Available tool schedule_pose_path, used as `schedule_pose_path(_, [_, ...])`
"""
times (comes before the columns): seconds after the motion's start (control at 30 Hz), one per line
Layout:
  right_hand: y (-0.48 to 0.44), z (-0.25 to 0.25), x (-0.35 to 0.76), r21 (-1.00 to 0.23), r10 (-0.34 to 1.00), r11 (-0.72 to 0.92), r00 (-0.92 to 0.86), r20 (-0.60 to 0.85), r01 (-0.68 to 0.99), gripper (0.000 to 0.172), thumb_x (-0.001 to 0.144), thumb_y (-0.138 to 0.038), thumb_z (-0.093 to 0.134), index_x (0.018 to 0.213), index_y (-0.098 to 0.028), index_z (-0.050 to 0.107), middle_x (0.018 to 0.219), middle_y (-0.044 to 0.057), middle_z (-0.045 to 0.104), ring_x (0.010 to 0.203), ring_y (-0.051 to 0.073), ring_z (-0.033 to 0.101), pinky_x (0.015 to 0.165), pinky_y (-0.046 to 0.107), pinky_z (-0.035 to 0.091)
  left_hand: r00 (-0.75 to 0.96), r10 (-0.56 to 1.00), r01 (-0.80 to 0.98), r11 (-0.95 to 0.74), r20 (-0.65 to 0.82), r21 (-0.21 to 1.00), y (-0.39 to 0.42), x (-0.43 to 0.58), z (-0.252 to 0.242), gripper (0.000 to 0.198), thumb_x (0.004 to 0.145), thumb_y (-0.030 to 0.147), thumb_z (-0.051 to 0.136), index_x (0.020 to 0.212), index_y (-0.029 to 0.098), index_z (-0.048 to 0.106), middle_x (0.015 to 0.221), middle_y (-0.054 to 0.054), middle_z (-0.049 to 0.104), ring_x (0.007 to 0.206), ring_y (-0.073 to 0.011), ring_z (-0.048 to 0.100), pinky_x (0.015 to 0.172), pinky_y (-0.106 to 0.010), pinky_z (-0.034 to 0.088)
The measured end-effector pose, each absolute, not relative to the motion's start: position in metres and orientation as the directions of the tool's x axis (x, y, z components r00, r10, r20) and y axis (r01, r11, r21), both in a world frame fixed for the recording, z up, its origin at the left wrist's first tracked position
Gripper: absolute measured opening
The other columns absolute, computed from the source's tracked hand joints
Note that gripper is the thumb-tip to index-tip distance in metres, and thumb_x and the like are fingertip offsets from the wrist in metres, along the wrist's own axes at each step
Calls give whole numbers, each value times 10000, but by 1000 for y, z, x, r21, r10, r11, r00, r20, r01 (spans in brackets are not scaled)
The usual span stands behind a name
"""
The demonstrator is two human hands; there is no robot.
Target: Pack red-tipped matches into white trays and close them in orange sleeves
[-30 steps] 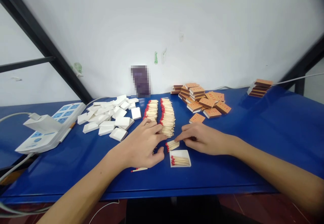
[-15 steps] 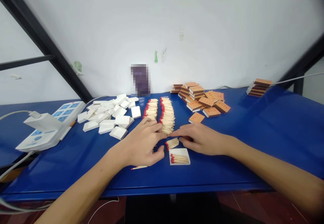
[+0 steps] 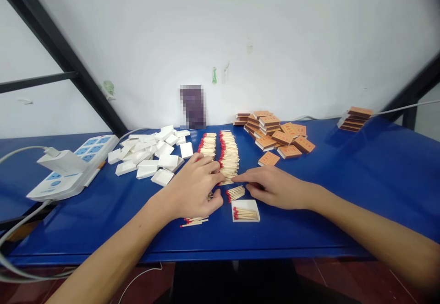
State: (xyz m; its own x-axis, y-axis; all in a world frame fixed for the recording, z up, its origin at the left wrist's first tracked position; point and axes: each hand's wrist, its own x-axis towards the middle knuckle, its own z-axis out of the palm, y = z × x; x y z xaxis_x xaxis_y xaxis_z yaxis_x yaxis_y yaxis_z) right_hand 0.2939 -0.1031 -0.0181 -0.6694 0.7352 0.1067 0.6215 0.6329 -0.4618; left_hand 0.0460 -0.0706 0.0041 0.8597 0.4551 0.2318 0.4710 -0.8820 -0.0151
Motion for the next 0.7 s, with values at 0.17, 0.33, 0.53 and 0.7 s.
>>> schedule_pose_path(0.17, [-103, -19, 294, -449, 739, 631, -665, 103, 632, 462, 899, -85, 458, 1307, -215, 634, 951, 51, 715, 748, 170, 628, 685, 271, 433, 859, 470, 482, -876, 203, -11, -71, 45, 5, 226, 799, 248, 517, 878, 185, 719, 809, -43, 568, 789, -208, 482, 842, -403, 340])
schedule_pose_path(0.33, [-102, -19, 294, -458, 739, 631, -665, 109, 627, 431, 911, -100, 474, 1287, -217, 648, 993, 50, 720, 795, 176, 639, 710, 274, 440, 863, 464, 474, -880, 201, -3, -72, 46, 5, 230, 797, 250, 518, 879, 185, 722, 819, -42, 576, 779, -205, 477, 846, -405, 346])
schedule_pose_path(0.53, [-103, -18, 293, -468, 739, 626, -666, 102, 624, 389, 917, -105, 485, 1248, -210, 659, 975, 41, 719, 780, 164, 637, 694, 267, 432, 863, 472, 475, -879, 179, 31, -72, 46, 5, 207, 807, 241, 520, 868, 183, 708, 803, -37, 564, 811, -209, 491, 860, -406, 356])
schedule_pose_path(0.7, [-103, -18, 293, -483, 731, 632, -674, 110, 607, 337, 918, -103, 484, 1172, -207, 680, 945, 35, 719, 751, 155, 628, 672, 261, 423, 867, 462, 456, -887, 185, 77, -73, 46, 3, 245, 805, 245, 535, 947, 198, 729, 838, -40, 582, 845, -217, 506, 886, -411, 359])
